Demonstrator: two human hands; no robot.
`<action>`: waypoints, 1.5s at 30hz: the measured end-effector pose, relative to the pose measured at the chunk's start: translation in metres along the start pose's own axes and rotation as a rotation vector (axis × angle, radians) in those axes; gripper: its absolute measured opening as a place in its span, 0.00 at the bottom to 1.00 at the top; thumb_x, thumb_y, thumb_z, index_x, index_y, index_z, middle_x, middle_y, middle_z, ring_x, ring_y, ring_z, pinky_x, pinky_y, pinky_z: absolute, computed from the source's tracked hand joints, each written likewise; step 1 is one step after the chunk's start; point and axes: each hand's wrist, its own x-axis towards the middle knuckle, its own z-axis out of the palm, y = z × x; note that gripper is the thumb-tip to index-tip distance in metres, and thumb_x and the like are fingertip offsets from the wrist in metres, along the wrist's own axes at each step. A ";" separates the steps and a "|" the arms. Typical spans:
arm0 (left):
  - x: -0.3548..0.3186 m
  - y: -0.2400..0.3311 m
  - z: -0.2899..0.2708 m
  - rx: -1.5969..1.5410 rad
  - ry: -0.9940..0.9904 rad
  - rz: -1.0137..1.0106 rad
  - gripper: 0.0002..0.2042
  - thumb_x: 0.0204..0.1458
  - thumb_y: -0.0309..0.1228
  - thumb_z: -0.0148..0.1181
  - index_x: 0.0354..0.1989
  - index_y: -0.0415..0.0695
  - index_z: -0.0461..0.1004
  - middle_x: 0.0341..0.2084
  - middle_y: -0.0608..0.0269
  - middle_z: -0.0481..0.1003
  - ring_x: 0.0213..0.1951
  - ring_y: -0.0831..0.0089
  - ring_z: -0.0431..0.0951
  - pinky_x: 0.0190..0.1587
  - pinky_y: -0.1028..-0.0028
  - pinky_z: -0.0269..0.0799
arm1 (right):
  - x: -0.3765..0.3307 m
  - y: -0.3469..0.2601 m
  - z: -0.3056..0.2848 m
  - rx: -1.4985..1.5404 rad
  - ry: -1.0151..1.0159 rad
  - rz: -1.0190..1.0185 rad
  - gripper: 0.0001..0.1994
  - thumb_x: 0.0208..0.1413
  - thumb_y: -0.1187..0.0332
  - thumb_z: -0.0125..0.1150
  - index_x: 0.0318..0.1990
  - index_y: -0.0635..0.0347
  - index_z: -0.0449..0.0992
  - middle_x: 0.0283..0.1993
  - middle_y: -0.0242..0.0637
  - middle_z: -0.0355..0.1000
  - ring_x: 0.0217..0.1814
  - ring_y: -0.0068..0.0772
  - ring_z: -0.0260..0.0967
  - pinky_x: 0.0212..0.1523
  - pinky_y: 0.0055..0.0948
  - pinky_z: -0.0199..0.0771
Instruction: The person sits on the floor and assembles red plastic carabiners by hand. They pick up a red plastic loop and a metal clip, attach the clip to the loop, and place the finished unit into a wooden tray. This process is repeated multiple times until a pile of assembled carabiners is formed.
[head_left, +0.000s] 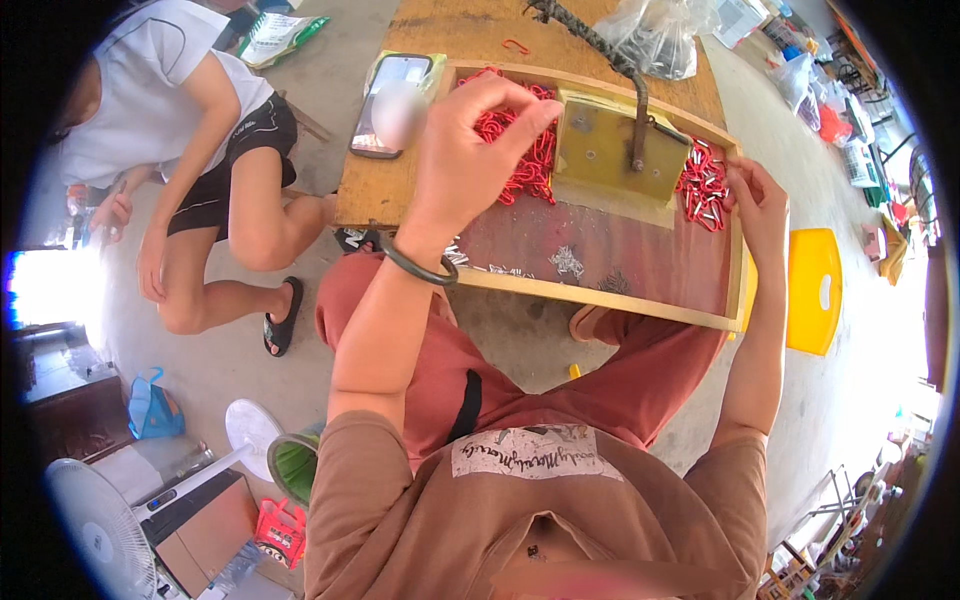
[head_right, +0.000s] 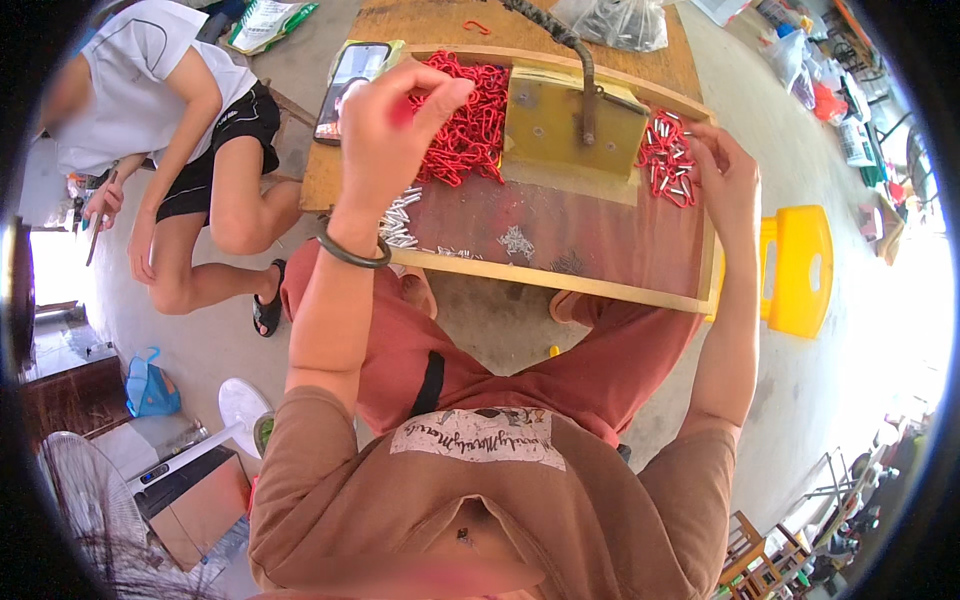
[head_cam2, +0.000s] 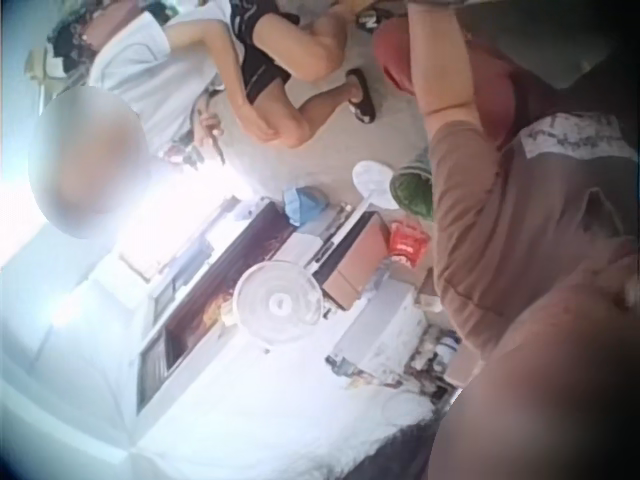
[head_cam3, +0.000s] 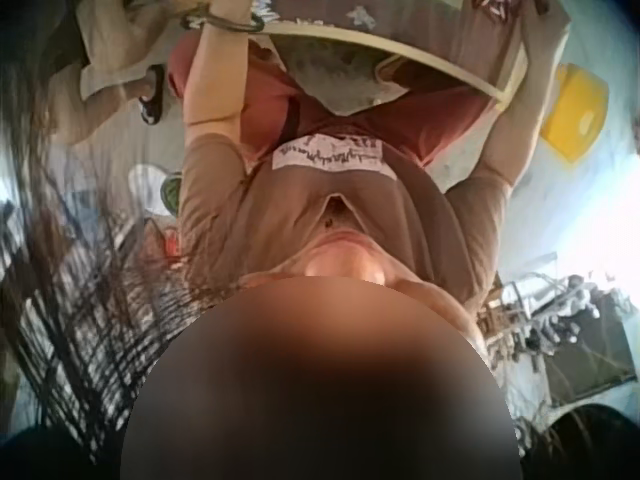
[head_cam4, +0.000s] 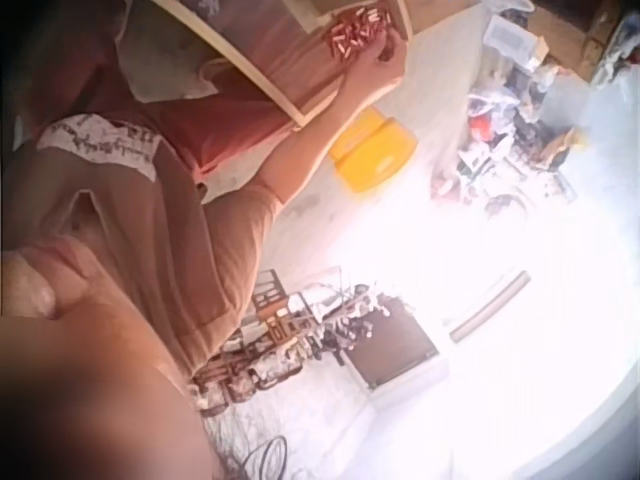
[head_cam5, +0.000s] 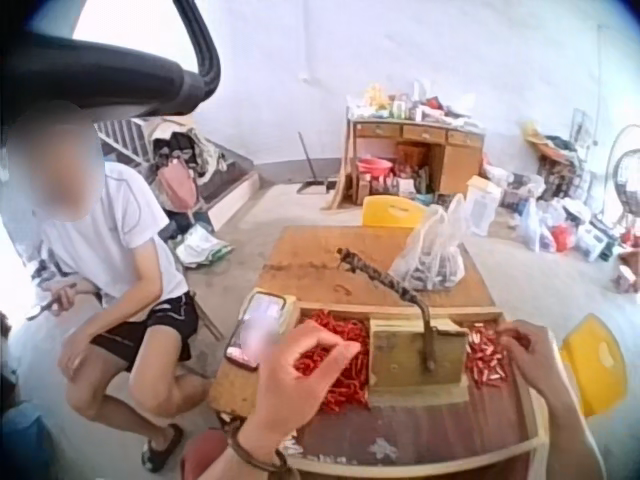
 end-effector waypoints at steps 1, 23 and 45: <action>-0.004 0.002 -0.002 -0.036 0.012 -0.051 0.12 0.60 0.34 0.72 0.35 0.36 0.83 0.28 0.64 0.83 0.31 0.79 0.80 0.38 0.77 0.73 | -0.005 -0.004 0.008 -0.037 0.044 -0.054 0.10 0.68 0.72 0.61 0.53 0.62 0.83 0.35 0.30 0.81 0.33 0.17 0.73 0.36 0.23 0.75; -0.019 -0.007 -0.030 -0.058 0.107 -0.147 0.13 0.60 0.35 0.72 0.32 0.36 0.81 0.26 0.67 0.79 0.28 0.83 0.74 0.32 0.76 0.69 | -0.066 -0.144 0.224 -0.187 -0.639 -0.821 0.06 0.55 0.65 0.72 0.36 0.56 0.84 0.37 0.38 0.79 0.38 0.46 0.80 0.38 0.44 0.80; -0.026 -0.007 -0.019 -0.086 -0.262 0.001 0.08 0.53 0.27 0.74 0.36 0.41 0.80 0.33 0.62 0.80 0.38 0.70 0.81 0.43 0.70 0.76 | -0.043 -0.111 0.133 0.281 -0.489 -0.278 0.07 0.60 0.75 0.69 0.42 0.67 0.77 0.35 0.33 0.76 0.37 0.22 0.73 0.42 0.26 0.74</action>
